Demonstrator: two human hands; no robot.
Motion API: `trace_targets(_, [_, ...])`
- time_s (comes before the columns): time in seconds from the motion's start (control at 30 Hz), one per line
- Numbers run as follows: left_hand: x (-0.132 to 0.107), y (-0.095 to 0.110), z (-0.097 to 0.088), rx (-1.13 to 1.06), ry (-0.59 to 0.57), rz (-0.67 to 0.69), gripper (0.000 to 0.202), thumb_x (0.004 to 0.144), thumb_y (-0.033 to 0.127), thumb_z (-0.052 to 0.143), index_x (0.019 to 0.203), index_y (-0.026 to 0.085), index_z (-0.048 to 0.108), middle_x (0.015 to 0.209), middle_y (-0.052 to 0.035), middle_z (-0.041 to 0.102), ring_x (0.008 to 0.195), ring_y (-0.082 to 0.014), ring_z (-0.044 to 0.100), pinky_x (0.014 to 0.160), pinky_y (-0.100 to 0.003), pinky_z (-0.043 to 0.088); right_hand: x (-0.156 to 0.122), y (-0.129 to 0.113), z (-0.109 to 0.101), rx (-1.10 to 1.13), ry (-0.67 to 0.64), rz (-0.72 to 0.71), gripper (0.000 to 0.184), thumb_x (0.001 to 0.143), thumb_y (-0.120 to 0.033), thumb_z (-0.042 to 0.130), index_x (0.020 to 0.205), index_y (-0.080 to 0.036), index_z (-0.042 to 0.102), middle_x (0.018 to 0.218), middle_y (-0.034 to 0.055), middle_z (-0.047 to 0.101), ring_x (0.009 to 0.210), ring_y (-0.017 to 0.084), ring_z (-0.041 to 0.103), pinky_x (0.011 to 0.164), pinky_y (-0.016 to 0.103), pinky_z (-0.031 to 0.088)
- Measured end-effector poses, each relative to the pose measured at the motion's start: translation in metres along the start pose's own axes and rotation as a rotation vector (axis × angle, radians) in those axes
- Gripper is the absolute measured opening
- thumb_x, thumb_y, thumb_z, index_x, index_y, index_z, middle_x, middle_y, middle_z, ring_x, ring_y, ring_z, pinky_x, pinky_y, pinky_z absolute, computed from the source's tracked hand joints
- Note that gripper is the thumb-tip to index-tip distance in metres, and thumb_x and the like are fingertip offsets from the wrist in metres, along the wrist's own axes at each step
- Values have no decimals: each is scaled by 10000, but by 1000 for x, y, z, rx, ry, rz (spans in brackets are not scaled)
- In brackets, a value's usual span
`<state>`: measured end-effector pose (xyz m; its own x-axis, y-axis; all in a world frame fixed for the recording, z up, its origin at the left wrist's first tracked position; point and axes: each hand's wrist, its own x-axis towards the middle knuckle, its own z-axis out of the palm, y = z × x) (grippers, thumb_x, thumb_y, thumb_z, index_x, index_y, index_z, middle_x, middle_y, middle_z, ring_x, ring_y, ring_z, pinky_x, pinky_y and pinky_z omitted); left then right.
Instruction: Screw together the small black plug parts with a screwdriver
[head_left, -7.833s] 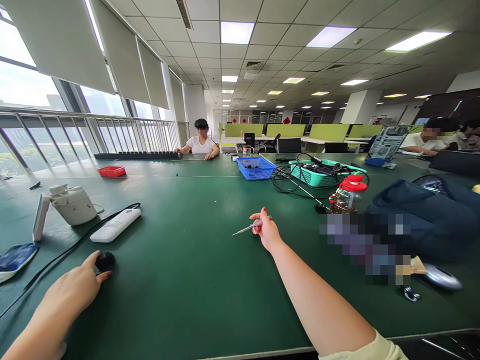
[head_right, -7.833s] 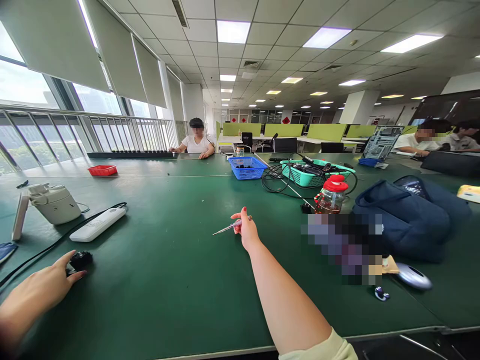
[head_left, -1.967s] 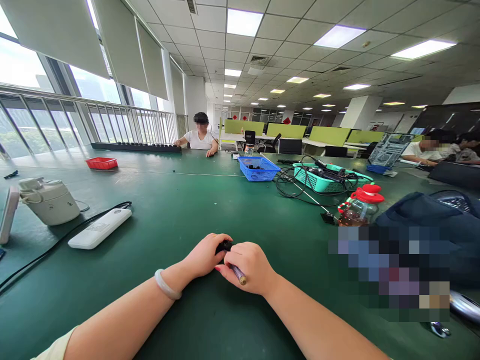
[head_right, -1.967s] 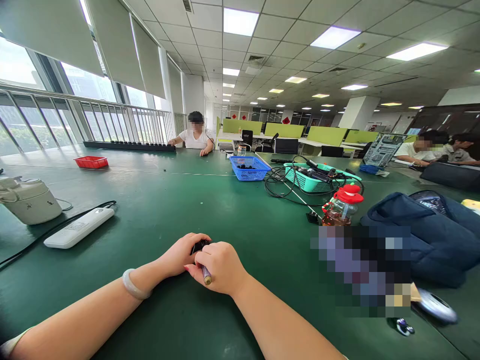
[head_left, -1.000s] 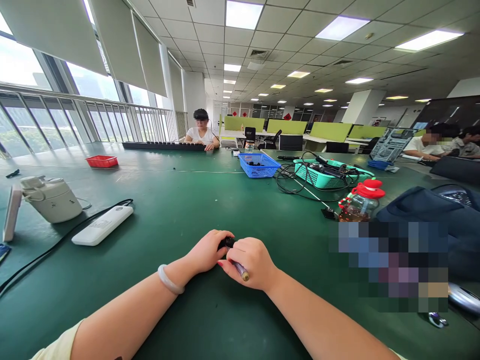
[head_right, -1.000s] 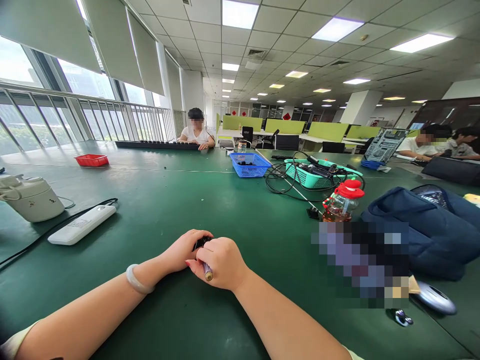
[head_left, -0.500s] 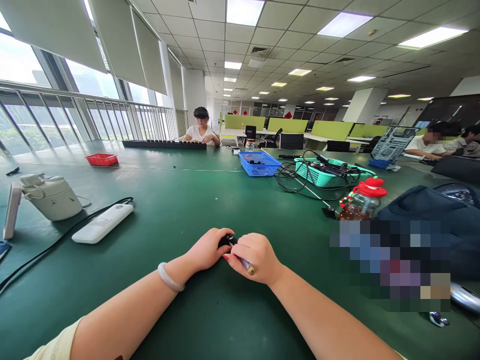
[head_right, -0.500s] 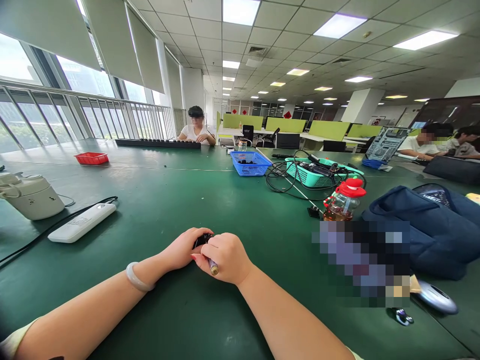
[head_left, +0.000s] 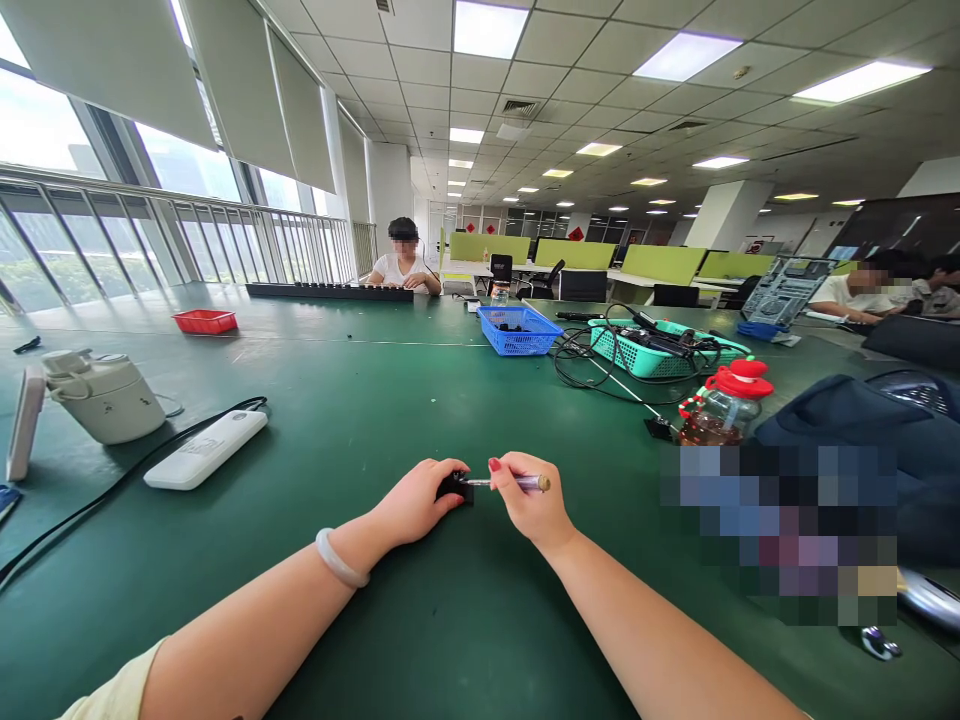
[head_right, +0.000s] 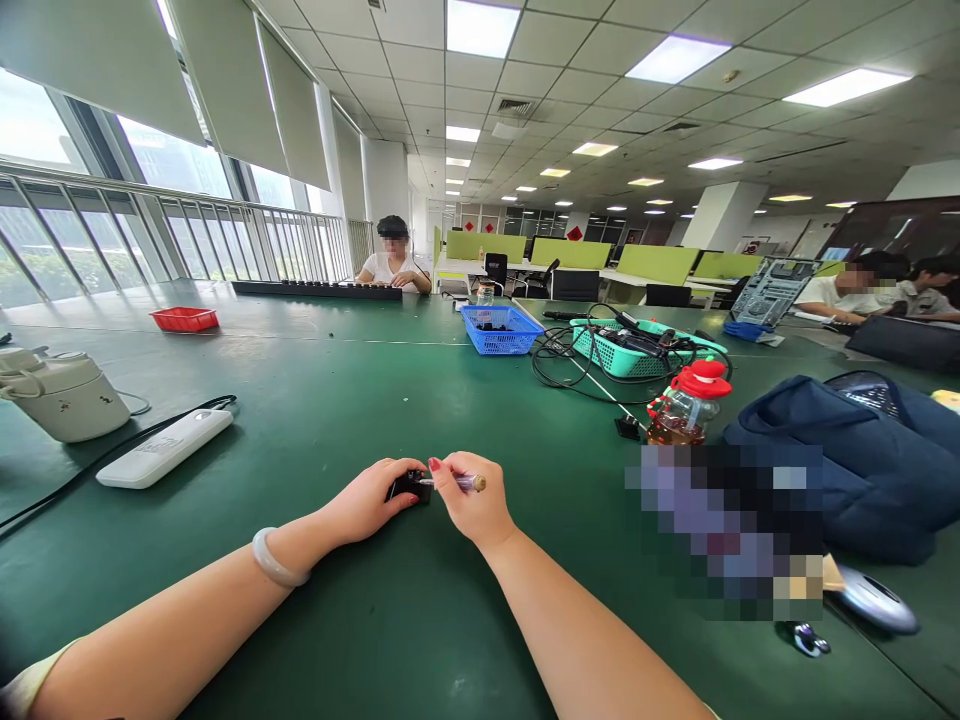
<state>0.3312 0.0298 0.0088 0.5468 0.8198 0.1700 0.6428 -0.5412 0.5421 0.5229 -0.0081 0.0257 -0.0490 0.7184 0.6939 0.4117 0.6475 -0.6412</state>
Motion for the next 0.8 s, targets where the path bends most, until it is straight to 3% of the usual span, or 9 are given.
trace_targets(0.13, [0, 1, -1, -2, -13, 9, 316, 860, 288, 567, 1168, 237, 609, 1114, -71, 680, 1063, -242, 603, 953, -390, 480, 2, 3, -1, 53, 42, 109, 513, 932, -504, 475, 518, -204, 516, 476, -32, 406, 469, 111, 387, 489, 259, 312])
trace_targets(0.53, [-1, 1, -1, -12, -7, 5, 315, 860, 309, 563, 1161, 231, 615, 1101, -81, 680, 1059, -251, 606, 958, -408, 484, 2, 1, 0, 80, 57, 161, 505, 897, -533, 516, 513, -205, 514, 470, -37, 376, 466, 107, 352, 483, 260, 300])
trace_targets(0.8, [0, 0, 1, -3, 15, -8, 362, 843, 290, 586, 1200, 231, 594, 1101, -83, 675, 1039, -245, 617, 948, -409, 495, 4, 7, 2, 151, 116, 318, 521, 835, -623, 555, 527, -205, 510, 466, -45, 370, 449, 101, 335, 456, 258, 273])
